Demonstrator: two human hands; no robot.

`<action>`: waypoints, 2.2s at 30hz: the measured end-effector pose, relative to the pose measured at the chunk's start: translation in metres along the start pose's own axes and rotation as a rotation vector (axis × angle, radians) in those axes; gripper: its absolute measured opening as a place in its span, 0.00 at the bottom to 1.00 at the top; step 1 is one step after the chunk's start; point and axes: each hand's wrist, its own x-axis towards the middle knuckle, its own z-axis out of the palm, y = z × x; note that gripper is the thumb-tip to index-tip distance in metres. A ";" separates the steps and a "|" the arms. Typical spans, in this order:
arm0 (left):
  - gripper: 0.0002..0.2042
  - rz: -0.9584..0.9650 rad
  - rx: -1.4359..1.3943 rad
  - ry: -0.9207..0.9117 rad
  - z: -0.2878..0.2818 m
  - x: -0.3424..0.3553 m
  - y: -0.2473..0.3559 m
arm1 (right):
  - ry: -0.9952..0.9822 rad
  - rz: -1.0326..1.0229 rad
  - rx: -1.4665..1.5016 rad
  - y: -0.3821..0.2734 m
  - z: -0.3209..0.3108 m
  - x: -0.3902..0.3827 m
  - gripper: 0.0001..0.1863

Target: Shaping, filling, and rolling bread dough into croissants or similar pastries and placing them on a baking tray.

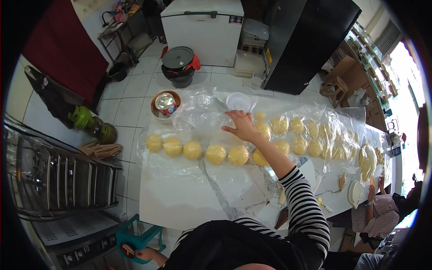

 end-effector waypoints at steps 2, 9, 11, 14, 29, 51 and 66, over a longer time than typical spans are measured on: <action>0.16 -0.050 -0.457 0.379 -0.034 0.027 0.053 | -0.044 -0.050 0.140 -0.023 0.011 0.013 0.35; 0.09 0.735 -1.520 -0.062 -0.226 -0.058 0.402 | 0.102 -0.018 0.133 -0.100 0.039 0.044 0.30; 0.12 1.117 -1.612 -0.476 -0.233 -0.111 0.469 | 0.043 0.035 0.185 -0.084 0.051 0.054 0.23; 0.12 1.267 -1.361 -0.693 -0.266 -0.189 0.504 | 0.109 0.127 0.364 -0.067 0.055 0.040 0.11; 0.23 1.613 -0.350 -0.866 -0.242 -0.259 0.499 | -0.005 -0.140 0.482 -0.030 -0.004 -0.039 0.15; 0.27 0.940 -1.156 -1.386 -0.213 -0.304 0.558 | 0.034 0.272 0.206 -0.013 0.025 -0.024 0.31; 0.47 1.762 -0.167 -0.806 -0.235 -0.288 0.532 | -0.071 -0.070 0.718 -0.032 0.012 -0.047 0.09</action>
